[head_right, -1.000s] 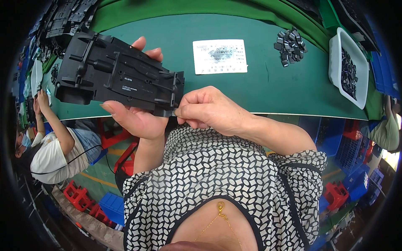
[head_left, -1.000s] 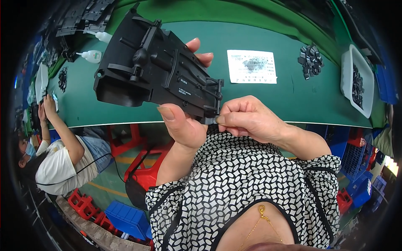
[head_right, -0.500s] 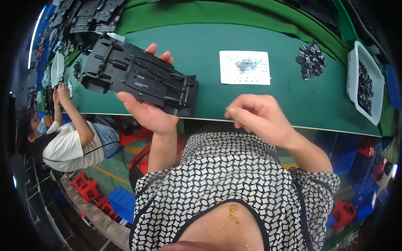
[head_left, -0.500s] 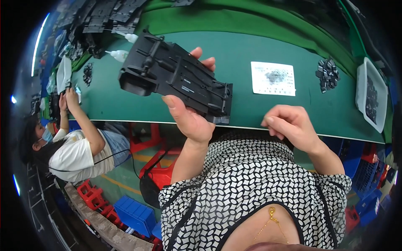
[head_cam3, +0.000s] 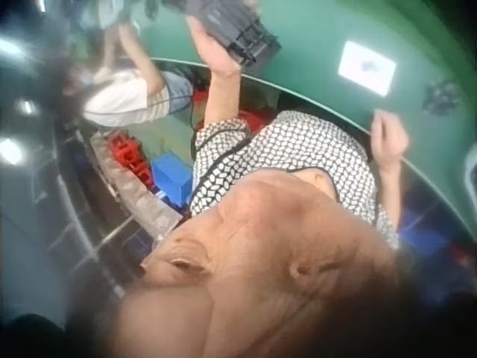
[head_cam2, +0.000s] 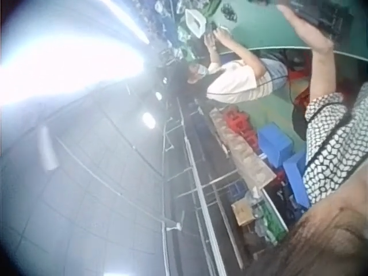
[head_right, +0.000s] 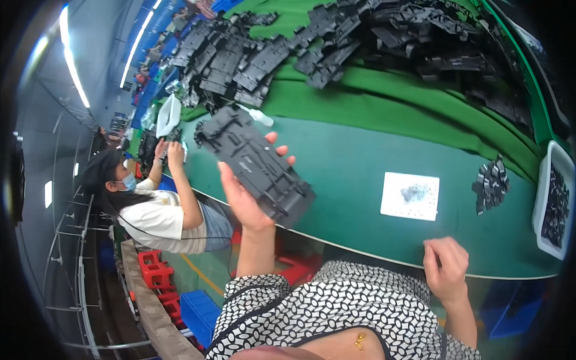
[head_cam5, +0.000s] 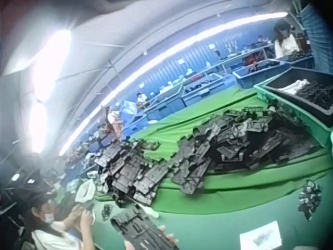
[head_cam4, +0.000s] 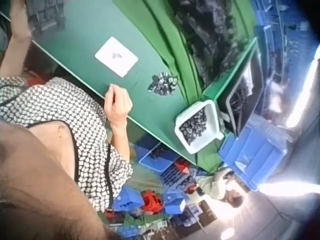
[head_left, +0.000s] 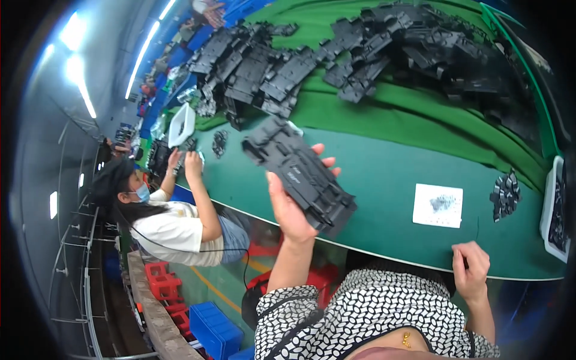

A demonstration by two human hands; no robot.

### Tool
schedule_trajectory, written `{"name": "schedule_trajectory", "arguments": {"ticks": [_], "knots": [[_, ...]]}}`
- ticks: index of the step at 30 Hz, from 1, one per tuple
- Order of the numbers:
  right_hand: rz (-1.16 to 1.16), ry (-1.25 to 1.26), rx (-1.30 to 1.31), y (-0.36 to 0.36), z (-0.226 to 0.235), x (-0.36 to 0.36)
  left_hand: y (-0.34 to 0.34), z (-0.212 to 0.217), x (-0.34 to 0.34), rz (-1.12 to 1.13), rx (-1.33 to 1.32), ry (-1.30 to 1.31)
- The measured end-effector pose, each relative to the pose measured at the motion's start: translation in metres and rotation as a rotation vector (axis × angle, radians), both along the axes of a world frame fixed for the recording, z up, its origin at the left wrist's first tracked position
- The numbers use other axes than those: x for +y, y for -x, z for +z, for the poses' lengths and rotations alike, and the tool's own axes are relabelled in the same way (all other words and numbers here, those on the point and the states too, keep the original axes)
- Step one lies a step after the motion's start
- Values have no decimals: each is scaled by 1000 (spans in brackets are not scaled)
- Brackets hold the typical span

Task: Manually assembling small plastic components onto a toy car chassis at a factory workbench.

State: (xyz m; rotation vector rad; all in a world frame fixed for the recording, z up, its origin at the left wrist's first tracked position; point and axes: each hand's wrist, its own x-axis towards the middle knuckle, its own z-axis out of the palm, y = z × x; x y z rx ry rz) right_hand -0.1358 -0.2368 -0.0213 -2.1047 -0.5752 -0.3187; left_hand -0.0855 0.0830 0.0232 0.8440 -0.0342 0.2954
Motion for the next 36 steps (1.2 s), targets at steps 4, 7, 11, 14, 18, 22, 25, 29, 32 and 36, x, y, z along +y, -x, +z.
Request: {"name": "schedule_trajectory", "arguments": {"ticks": [4,7,11,14,18,22,25,29,32,36], "knots": [[43,16,-48,-4,0,5,-22,64,38,171,-126,-346],[36,22,-38,-9,1,8,-66,95,67,405,-252,-1054],[-12,41,-44,-6,1,6,-162,101,94,674,-213,-2074],[-18,25,-53,-3,2,8,-208,83,130,594,103,-2357],[-69,43,-87,-2,-5,8,-254,60,140,544,352,-2465],[-89,31,-67,-1,-3,8,-274,41,139,502,409,-2656],[-92,32,-58,-4,-4,6,-278,34,142,391,477,-2716],[-87,21,-66,-7,-4,5,-283,46,138,247,679,-2716],[-89,36,-48,-8,-6,4,-292,61,107,352,570,-2674],[-105,45,-91,-4,-5,4,-323,51,75,293,336,-2532]]}}
